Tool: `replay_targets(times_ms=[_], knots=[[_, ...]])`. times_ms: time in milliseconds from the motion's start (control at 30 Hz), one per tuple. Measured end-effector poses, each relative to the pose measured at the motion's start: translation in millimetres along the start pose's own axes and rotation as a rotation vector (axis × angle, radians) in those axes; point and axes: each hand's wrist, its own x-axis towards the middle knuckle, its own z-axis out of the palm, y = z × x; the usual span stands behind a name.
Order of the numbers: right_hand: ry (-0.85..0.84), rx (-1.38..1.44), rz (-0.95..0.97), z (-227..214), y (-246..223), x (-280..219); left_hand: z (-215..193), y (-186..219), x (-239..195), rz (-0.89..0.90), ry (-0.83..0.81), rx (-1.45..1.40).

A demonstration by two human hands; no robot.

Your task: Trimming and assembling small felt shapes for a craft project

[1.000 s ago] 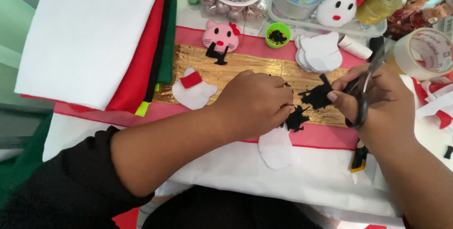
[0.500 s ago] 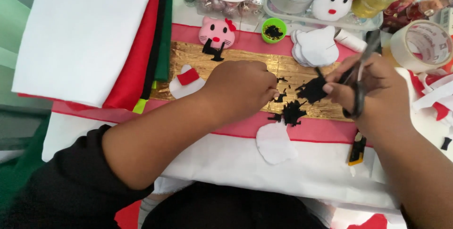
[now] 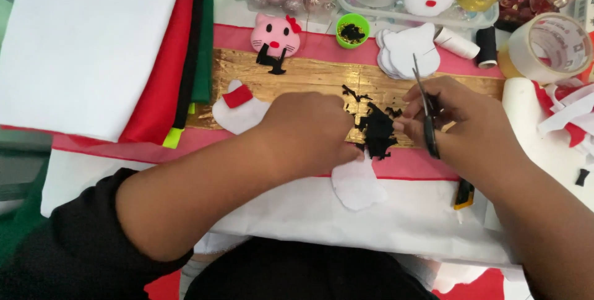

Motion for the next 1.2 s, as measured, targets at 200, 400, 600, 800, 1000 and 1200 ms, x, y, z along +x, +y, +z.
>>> replay_targets(times_ms=[200,400,600,800,1000,1200], knots=[[0.057,-0.059,0.229,-7,-9,9,27,16,-5,0.102,-0.044,-0.069],[0.136,-0.126,0.048,-14,4,2,28,11,-7,0.201,0.035,-0.302],[0.186,0.422,-0.094,-17,-6,-6,7,10,-13,0.152,0.153,-0.675],[0.031,0.46,0.109,-9,-11,-6,5,9,-15,0.078,0.34,-1.073],[0.4,0.39,-0.067,-19,7,3,6,8,-11,-0.013,0.412,-1.105],[0.381,0.215,-0.138,-30,54,37,6,-4,-3,0.18,0.6,-1.007]])
